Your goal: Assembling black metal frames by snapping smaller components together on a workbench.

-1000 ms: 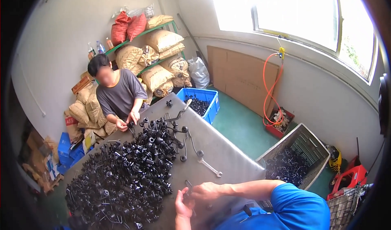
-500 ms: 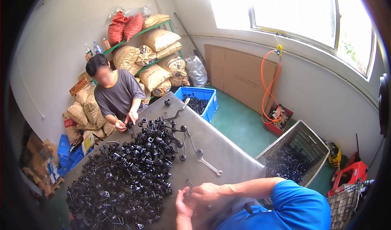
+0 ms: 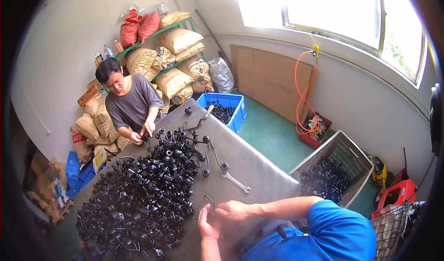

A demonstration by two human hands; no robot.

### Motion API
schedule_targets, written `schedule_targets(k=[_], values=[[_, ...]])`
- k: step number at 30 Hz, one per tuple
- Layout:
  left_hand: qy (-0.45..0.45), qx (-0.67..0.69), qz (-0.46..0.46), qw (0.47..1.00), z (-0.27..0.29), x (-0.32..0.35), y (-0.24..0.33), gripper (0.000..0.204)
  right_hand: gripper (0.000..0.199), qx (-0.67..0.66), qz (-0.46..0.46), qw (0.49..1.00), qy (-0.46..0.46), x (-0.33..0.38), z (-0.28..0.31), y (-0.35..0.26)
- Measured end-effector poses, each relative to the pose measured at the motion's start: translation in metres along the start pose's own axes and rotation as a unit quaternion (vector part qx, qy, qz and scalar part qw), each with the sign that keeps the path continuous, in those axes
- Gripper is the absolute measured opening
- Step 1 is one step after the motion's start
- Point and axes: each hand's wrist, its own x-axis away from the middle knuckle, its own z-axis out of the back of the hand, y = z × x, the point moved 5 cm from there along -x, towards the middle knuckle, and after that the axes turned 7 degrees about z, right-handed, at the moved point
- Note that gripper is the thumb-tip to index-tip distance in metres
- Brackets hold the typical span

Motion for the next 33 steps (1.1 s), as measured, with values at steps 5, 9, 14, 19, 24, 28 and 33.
schedule_targets(k=[5, 9, 14, 19, 24, 28, 33], values=[[-0.021, -0.085, -0.117, 0.989, -0.024, 0.017, 0.020, 0.035, 0.057, -0.182, -0.097, 0.979, 0.005, 0.004, 0.019, 0.008], [-0.052, -0.163, -0.150, 0.974, -0.044, 0.027, 0.025, 0.040, 0.048, -0.171, -0.016, 0.983, 0.067, 0.001, 0.018, 0.024], [-0.117, -0.215, -0.263, 0.933, -0.058, 0.025, 0.022, 0.041, 0.039, -0.153, -0.072, 0.986, -0.002, 0.009, 0.036, 0.022], [0.001, -0.139, -0.105, 0.985, -0.004, -0.001, 0.006, 0.041, 0.028, 0.250, -0.006, 0.938, 0.240, 0.038, 0.089, 0.038], [0.006, -0.128, -0.036, 0.991, 0.013, -0.004, 0.002, 0.052, 0.032, 0.216, -0.109, 0.952, 0.189, 0.048, 0.090, 0.083], [0.042, -0.102, -0.058, 0.992, 0.010, 0.005, 0.004, 0.048, 0.032, 0.252, -0.116, 0.951, 0.134, 0.040, 0.070, 0.061], [0.037, -0.101, -0.208, 0.972, -0.030, 0.020, 0.036, 0.060, 0.034, 0.264, -0.166, 0.941, 0.134, 0.028, 0.078, 0.062]])
